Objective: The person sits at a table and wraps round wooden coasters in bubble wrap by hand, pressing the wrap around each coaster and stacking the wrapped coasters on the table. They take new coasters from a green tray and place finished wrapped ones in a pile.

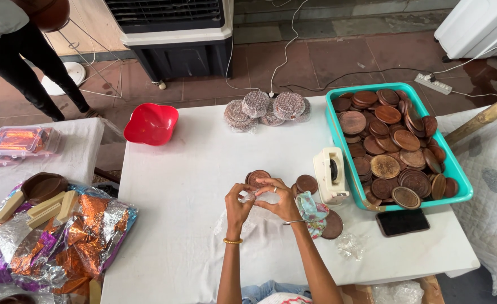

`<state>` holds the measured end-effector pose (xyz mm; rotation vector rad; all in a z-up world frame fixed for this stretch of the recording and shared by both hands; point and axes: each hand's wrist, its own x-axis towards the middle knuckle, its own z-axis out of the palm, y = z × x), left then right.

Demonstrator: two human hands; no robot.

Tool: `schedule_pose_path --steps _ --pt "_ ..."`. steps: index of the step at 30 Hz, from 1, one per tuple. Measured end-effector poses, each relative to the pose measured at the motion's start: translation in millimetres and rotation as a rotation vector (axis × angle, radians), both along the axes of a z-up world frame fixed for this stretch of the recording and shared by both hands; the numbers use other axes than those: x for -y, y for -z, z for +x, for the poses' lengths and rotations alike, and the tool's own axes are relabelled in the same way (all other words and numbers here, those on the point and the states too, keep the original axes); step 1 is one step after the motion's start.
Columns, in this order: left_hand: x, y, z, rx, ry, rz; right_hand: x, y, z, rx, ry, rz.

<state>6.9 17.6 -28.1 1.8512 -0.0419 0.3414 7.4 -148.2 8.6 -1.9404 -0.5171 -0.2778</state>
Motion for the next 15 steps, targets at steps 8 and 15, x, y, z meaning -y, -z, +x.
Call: schedule_pose_path --steps 8,15 --pt "-7.5 -38.4 -6.6 -0.003 0.128 0.054 3.5 5.9 1.3 -0.022 0.07 0.037" --pt "-6.0 -35.2 -7.6 -0.205 0.22 -0.03 14.9 46.9 13.2 -0.39 0.091 0.225"
